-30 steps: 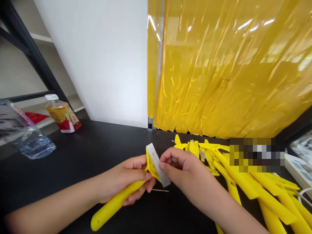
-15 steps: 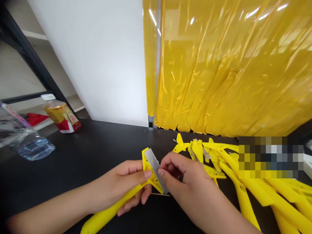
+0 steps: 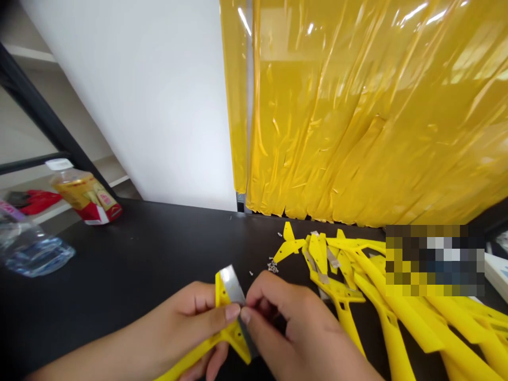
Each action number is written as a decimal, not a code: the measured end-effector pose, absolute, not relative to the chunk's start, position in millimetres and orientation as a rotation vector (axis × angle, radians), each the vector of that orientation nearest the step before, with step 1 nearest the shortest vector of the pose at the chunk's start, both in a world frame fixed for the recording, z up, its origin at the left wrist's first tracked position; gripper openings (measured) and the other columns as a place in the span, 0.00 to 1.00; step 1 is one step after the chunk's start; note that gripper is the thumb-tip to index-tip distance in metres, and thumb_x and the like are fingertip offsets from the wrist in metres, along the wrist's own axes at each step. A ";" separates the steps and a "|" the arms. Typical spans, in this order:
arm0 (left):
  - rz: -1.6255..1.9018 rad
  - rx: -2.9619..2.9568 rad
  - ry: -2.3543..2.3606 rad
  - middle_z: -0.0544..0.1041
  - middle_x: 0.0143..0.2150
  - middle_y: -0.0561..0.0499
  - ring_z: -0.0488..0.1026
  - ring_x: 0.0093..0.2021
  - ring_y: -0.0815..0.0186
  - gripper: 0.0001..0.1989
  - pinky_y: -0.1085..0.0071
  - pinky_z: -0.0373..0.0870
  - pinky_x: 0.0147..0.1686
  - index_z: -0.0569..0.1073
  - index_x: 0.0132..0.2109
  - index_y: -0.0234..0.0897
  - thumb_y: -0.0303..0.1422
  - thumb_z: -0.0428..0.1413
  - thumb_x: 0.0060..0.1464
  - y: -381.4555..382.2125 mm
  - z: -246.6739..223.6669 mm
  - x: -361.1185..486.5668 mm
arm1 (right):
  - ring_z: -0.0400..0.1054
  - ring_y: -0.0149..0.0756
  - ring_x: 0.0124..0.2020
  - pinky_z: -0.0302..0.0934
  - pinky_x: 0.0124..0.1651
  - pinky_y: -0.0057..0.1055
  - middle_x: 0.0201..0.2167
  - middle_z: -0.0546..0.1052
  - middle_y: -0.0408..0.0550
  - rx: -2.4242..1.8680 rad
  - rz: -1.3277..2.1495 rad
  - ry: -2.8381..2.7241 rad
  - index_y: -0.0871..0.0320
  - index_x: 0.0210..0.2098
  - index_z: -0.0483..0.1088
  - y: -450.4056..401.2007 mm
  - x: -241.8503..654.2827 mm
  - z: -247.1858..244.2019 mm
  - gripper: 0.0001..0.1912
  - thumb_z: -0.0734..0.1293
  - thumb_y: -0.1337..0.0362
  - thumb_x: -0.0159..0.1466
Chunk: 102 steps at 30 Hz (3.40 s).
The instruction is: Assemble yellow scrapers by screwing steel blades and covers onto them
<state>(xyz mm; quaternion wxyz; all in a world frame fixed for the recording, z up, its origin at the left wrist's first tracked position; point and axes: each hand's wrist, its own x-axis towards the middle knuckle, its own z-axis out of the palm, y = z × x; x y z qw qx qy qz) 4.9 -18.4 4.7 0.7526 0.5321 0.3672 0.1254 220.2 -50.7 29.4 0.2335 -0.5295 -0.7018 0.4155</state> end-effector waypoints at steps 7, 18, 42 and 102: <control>0.295 1.141 0.818 0.74 0.19 0.52 0.62 0.11 0.73 0.30 0.81 0.61 0.09 0.74 0.33 0.35 0.61 0.55 0.59 -18.6 4.0 5.8 | 0.68 0.33 0.33 0.59 0.34 0.29 0.31 0.75 0.40 -1.427 1.110 -1.920 0.52 0.35 0.68 -54.6 217.2 29.8 0.10 0.62 0.57 0.72; 0.371 1.116 0.789 0.73 0.18 0.53 0.62 0.11 0.74 0.27 0.80 0.63 0.10 0.75 0.30 0.34 0.54 0.54 0.65 -13.8 9.5 3.7 | 0.78 0.45 0.40 0.69 0.44 0.42 0.44 0.83 0.46 -1.772 0.320 -2.082 0.43 0.53 0.75 -15.5 276.5 28.9 0.15 0.64 0.51 0.70; 0.321 1.065 0.830 0.72 0.18 0.54 0.61 0.11 0.73 0.26 0.80 0.62 0.08 0.75 0.33 0.35 0.54 0.54 0.64 -7.4 7.8 4.1 | 0.72 0.41 0.42 0.65 0.46 0.37 0.38 0.77 0.48 -1.270 0.003 -2.726 0.54 0.38 0.71 59.1 289.1 12.4 0.06 0.64 0.71 0.67; 0.528 1.095 0.780 0.70 0.20 0.53 0.60 0.13 0.75 0.20 0.82 0.62 0.11 0.74 0.37 0.32 0.47 0.52 0.64 -20.2 10.3 5.7 | 0.74 0.35 0.38 0.67 0.40 0.29 0.35 0.79 0.40 -1.478 0.979 -1.809 0.46 0.43 0.74 -50.4 222.4 19.6 0.08 0.65 0.52 0.71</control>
